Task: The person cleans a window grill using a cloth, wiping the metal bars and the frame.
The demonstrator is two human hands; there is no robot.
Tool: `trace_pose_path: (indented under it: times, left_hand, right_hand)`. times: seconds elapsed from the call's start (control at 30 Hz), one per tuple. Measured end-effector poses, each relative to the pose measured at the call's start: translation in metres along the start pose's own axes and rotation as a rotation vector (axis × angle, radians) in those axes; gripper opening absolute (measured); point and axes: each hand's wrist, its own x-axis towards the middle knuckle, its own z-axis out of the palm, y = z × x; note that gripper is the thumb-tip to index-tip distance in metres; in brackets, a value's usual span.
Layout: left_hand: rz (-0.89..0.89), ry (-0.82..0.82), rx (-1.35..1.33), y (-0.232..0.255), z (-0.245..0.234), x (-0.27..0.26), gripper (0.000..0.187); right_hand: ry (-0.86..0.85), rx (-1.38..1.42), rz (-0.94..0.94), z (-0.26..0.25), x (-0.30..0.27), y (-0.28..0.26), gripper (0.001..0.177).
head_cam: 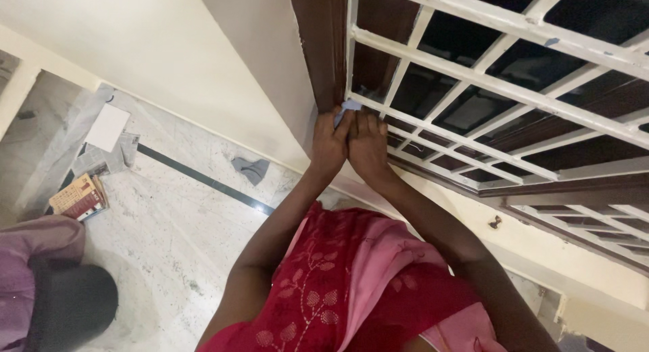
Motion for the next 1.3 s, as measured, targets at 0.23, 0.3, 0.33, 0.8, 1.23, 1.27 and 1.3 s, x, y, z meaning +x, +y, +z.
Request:
trace_pose_path:
  times: [0.23,0.3,0.33,0.8,1.23,1.27,1.3]
  left_hand:
    - [-0.141,-0.095,-0.084,0.001,0.013,-0.023,0.044]
    - [-0.208,-0.074,-0.215,0.008,0.017,-0.027,0.045]
    - [-0.164,-0.083,-0.197,0.012,0.021,-0.029,0.043]
    - [0.392,-0.213,-0.363,0.129,0.135,-0.038,0.032]
    - [-0.092,-0.696,-0.796,0.111,0.226,-0.115,0.057]
    - [-0.097,-0.812,-0.757,0.106,0.230,-0.123,0.061]
    - [-0.111,-0.804,-0.757,0.105,0.229,-0.132,0.061]
  right_hand:
    - [0.242,-0.061,-0.285,-0.012,-0.020,0.039,0.036]
    - [0.284,-0.166,-0.414,-0.029,-0.034,0.047,0.031]
    - [0.277,-0.174,-0.398,-0.036,-0.042,0.051,0.031]
    - [0.357,-0.285,0.241,-0.114,-0.187,0.129,0.027]
    - [0.375,0.730,0.521,-0.054,-0.221,0.146,0.045]
    - [0.246,0.566,0.616,-0.048,-0.223,0.143,0.040]
    - [0.114,0.399,0.700,-0.044,-0.224,0.140,0.035]
